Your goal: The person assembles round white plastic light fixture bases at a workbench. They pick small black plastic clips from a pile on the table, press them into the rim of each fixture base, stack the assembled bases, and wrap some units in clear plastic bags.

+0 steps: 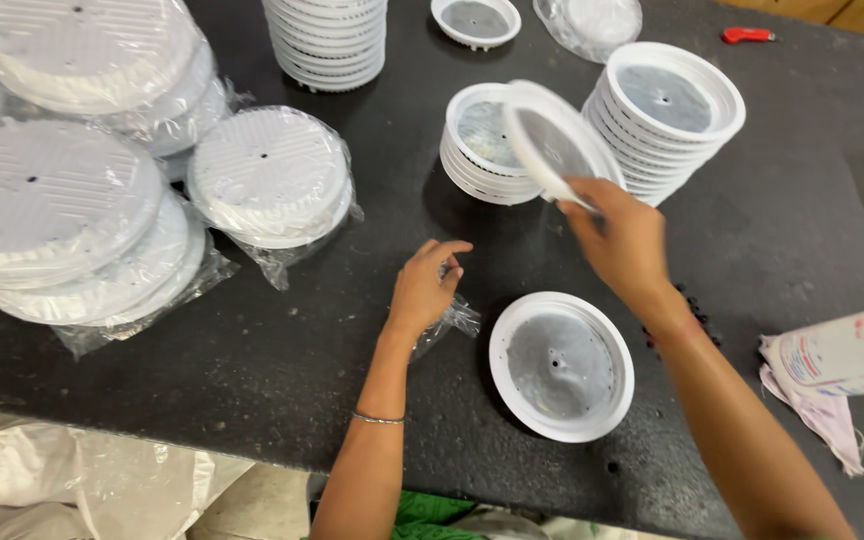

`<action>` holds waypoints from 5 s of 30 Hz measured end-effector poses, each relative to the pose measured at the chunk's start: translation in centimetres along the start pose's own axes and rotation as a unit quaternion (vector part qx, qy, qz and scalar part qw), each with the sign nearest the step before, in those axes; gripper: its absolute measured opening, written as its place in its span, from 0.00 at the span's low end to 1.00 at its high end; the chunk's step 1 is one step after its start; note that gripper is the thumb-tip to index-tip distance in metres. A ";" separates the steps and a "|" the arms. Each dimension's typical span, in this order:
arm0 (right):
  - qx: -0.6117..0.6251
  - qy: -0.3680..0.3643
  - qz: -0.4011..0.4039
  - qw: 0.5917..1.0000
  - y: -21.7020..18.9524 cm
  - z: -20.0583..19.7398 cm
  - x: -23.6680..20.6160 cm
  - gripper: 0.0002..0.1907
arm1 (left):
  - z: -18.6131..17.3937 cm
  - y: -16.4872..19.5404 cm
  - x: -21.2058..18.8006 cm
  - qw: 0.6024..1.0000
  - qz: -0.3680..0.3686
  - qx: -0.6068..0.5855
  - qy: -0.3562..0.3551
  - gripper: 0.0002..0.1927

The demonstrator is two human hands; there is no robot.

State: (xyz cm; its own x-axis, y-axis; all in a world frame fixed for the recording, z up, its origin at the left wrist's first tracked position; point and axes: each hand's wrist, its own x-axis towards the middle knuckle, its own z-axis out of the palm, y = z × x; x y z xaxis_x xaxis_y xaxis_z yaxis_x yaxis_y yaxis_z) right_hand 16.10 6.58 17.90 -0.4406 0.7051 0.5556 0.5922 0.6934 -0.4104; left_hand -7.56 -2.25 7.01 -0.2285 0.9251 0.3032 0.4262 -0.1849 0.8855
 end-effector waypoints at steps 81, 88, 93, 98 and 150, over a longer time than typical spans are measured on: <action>0.521 0.196 0.317 0.768 0.1 -3.6 -20.3 0.11 | 5.6 -1.7 -0.6 0.990 0.085 0.019 0.111 0.08; 0.659 0.165 0.453 0.577 1.1 1.7 -20.5 0.15 | 6.5 -2.2 -0.2 0.882 -0.228 -0.398 -0.109 0.39; 0.369 0.137 0.419 0.818 3.0 2.1 -20.4 0.15 | 6.2 -1.3 -0.4 0.934 -0.183 -0.269 -0.146 0.22; -0.056 0.170 0.286 0.941 6.6 -2.2 -21.4 0.10 | 7.4 -0.7 -0.8 0.985 -0.129 -0.082 -0.077 0.13; -0.160 0.002 0.311 0.937 9.1 -3.1 -18.6 0.08 | 7.0 -2.4 -0.9 0.995 -0.058 -0.031 -0.071 0.13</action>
State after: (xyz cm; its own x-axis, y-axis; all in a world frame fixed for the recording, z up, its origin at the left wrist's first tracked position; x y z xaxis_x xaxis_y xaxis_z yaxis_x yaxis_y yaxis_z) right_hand 31.77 -0.69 6.07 0.0585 0.9568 0.2848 0.9054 0.0692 -0.4188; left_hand -2.31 -0.28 2.15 -0.1461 0.9781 0.1484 0.3487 -0.0894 0.9330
